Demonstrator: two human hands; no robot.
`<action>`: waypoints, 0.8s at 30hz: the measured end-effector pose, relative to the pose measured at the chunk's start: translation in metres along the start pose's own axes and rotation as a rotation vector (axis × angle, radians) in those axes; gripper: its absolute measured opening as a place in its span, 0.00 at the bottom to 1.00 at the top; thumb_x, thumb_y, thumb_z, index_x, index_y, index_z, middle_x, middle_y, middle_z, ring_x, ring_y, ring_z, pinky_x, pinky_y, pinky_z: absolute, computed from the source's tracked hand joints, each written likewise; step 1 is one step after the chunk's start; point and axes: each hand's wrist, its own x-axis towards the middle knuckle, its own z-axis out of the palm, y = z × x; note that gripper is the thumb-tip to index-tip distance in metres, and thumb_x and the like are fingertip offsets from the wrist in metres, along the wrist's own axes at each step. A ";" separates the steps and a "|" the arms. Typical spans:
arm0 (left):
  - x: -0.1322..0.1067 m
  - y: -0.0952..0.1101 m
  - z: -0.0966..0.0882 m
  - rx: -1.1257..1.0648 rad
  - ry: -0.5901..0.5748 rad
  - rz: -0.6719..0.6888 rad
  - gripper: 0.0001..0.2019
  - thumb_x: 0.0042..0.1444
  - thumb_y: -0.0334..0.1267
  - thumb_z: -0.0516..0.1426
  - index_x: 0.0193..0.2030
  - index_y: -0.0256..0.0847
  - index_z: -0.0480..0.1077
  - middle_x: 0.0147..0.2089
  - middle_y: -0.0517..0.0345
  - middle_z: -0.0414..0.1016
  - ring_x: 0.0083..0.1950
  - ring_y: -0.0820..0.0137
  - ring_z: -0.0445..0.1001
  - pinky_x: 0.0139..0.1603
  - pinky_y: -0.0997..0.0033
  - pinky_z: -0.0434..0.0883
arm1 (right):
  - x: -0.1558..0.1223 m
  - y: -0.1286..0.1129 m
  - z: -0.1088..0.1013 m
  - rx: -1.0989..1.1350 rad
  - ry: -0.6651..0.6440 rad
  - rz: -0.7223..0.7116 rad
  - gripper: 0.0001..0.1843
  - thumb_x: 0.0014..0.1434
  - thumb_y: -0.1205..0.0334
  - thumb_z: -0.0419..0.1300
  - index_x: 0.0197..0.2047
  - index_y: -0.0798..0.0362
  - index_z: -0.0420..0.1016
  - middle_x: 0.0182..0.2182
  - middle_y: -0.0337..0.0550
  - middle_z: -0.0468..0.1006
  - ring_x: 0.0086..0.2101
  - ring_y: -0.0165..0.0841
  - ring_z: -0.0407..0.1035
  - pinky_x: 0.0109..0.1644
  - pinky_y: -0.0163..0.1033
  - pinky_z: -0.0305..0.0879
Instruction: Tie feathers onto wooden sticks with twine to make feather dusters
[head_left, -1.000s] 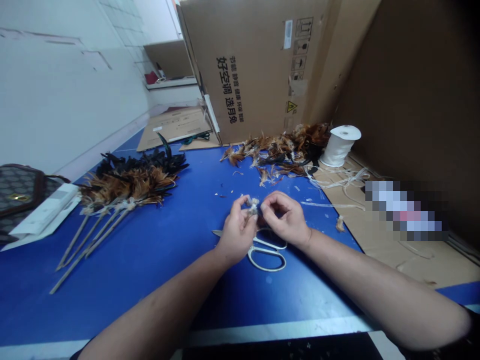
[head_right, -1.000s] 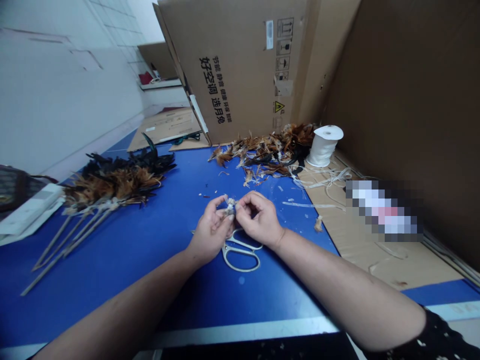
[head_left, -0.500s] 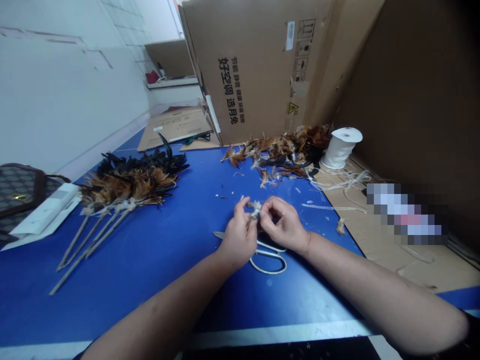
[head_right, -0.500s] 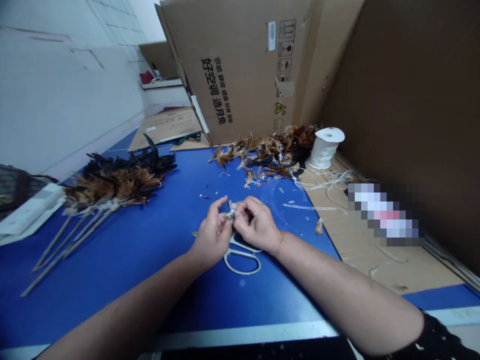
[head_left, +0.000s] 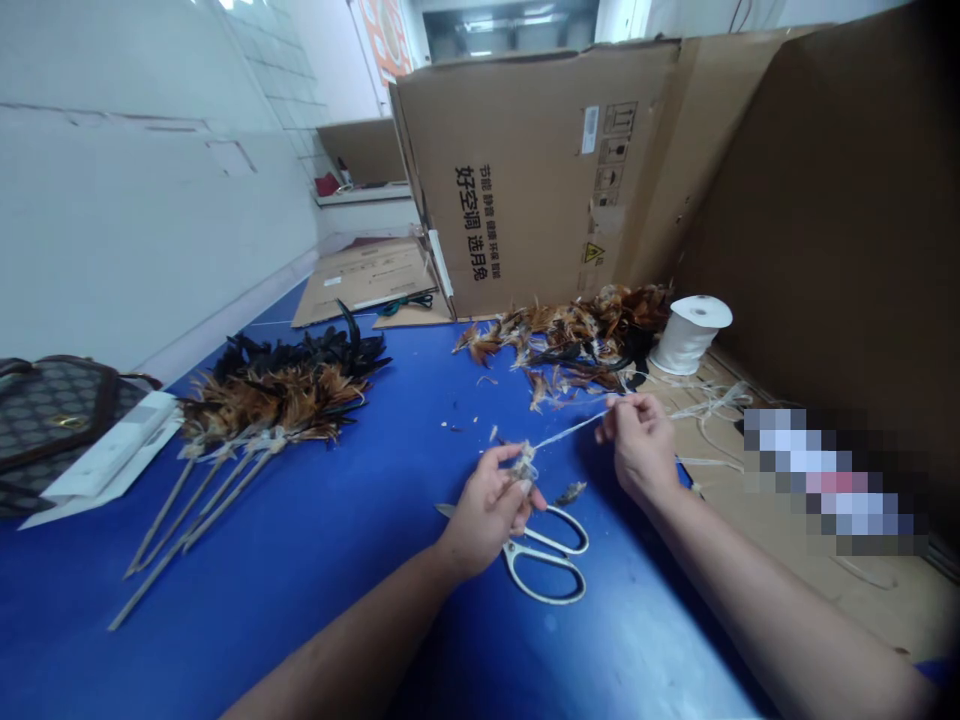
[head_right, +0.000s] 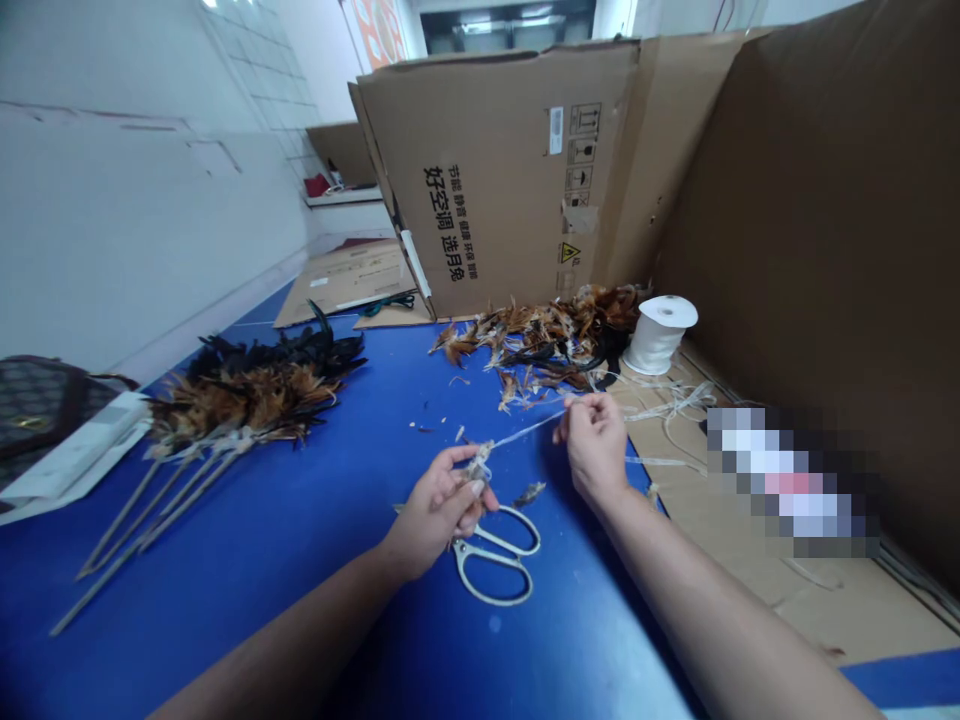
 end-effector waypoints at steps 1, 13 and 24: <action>0.001 0.000 -0.001 -0.028 -0.006 -0.004 0.32 0.61 0.48 0.65 0.62 0.41 0.53 0.34 0.57 0.77 0.23 0.79 0.59 0.23 0.78 0.55 | 0.006 -0.001 -0.004 -0.003 0.062 -0.025 0.14 0.60 0.52 0.64 0.38 0.49 0.63 0.23 0.32 0.70 0.18 0.26 0.61 0.21 0.34 0.63; 0.015 0.011 -0.018 -0.283 0.341 0.128 0.19 0.60 0.44 0.67 0.44 0.39 0.62 0.36 0.57 0.76 0.27 0.80 0.63 0.26 0.79 0.58 | 0.068 -0.006 -0.053 -0.185 0.532 -0.250 0.11 0.62 0.57 0.64 0.40 0.50 0.66 0.29 0.45 0.76 0.28 0.38 0.77 0.32 0.42 0.72; 0.014 0.018 -0.009 -0.522 0.331 0.042 0.22 0.50 0.36 0.73 0.52 0.35 0.79 0.61 0.43 0.79 0.63 0.60 0.76 0.68 0.58 0.69 | -0.024 -0.016 0.005 -0.536 -0.572 -0.422 0.09 0.69 0.55 0.64 0.47 0.49 0.83 0.47 0.51 0.80 0.53 0.44 0.73 0.60 0.54 0.69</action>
